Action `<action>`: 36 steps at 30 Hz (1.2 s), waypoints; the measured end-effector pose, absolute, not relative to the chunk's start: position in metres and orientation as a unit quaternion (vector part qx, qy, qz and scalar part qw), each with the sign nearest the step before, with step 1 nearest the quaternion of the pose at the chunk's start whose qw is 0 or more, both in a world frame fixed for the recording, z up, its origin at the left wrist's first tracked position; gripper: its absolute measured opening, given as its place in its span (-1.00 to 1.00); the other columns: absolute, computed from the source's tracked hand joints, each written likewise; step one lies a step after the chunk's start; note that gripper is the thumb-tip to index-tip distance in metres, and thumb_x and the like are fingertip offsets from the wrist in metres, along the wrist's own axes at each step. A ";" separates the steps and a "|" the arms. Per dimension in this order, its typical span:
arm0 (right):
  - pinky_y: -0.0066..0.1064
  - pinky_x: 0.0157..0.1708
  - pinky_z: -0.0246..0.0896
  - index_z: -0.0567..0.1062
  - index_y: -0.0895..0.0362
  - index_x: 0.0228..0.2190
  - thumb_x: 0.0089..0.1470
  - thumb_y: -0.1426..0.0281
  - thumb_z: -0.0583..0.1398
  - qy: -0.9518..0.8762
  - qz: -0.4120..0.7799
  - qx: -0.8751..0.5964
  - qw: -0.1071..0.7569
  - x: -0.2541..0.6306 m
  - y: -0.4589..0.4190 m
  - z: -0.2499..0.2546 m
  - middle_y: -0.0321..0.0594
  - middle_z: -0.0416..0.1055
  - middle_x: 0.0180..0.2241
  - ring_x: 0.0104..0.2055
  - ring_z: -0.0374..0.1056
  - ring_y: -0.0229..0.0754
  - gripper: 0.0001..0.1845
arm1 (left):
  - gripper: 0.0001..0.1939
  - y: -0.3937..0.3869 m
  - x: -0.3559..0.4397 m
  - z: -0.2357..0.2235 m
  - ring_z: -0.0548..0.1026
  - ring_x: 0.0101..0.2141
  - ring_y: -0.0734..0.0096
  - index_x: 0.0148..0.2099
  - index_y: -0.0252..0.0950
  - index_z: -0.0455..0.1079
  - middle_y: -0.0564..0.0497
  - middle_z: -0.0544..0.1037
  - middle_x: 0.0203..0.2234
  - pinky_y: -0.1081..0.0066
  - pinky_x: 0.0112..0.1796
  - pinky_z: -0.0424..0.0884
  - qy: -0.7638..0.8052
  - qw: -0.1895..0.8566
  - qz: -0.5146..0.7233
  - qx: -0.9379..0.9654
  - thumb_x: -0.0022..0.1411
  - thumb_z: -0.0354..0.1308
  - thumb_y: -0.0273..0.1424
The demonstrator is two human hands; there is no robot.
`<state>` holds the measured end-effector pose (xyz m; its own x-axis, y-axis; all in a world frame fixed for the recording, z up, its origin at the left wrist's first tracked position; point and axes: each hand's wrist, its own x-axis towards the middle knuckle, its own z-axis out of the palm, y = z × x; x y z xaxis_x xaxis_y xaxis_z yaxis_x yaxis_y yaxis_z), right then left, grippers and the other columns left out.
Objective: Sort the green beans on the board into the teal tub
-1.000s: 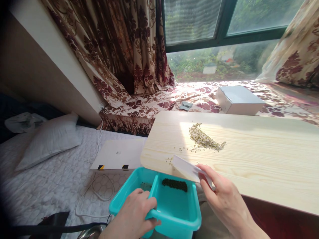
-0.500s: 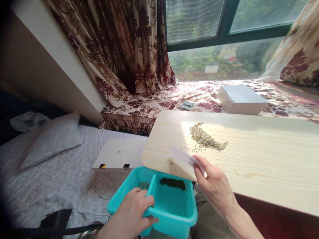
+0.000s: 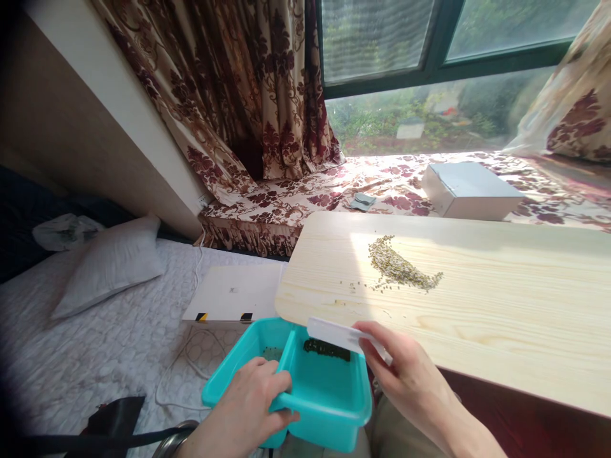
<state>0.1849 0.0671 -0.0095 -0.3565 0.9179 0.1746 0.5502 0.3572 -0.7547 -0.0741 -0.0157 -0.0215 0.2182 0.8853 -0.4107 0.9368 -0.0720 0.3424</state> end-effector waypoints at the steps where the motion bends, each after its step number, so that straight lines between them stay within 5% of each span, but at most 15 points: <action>1: -0.49 -0.56 0.34 0.57 0.02 -0.25 0.15 0.19 0.12 -0.761 0.301 -0.486 0.306 0.187 0.067 -0.009 -0.27 0.58 -0.46 -0.50 0.44 -0.23 -0.72 | -0.70 -0.016 -0.075 -0.022 0.42 -0.18 0.15 -0.26 -0.23 0.46 0.02 0.50 -0.30 0.24 -0.13 0.28 0.624 0.273 -0.046 0.731 0.17 0.37 -0.12; 10: -0.37 -0.55 0.36 0.57 0.08 -0.19 0.06 0.21 0.07 -0.717 0.167 -0.584 0.342 0.192 0.087 -0.015 -0.21 0.62 -0.40 -0.60 0.40 -0.21 -0.62 | -0.71 -0.015 -0.069 -0.020 0.42 -0.13 0.09 -0.24 -0.24 0.46 -0.02 0.50 -0.27 0.23 -0.12 0.30 0.622 0.275 -0.068 0.730 0.19 0.35 -0.13; 27: -0.44 -0.52 0.40 0.57 0.00 -0.22 0.19 0.22 0.08 -0.780 0.295 -0.466 0.296 0.181 0.060 -0.005 -0.21 0.63 -0.34 -0.43 0.50 -0.19 -0.71 | -0.72 -0.016 -0.073 -0.015 0.42 -0.18 0.16 -0.30 -0.22 0.42 0.04 0.50 -0.31 0.27 -0.16 0.26 0.619 0.278 -0.048 0.733 0.16 0.37 -0.15; 36: -0.36 -0.36 0.45 0.56 0.06 -0.18 0.23 0.33 0.01 -0.797 0.182 -0.459 0.347 0.130 0.097 -0.017 -0.15 0.64 -0.28 -0.34 0.56 -0.12 -0.67 | -0.81 -0.024 -0.116 -0.007 0.42 -0.19 0.21 -0.32 -0.23 0.39 0.06 0.49 -0.34 0.32 -0.21 0.24 0.674 0.255 -0.061 0.691 0.21 0.32 -0.27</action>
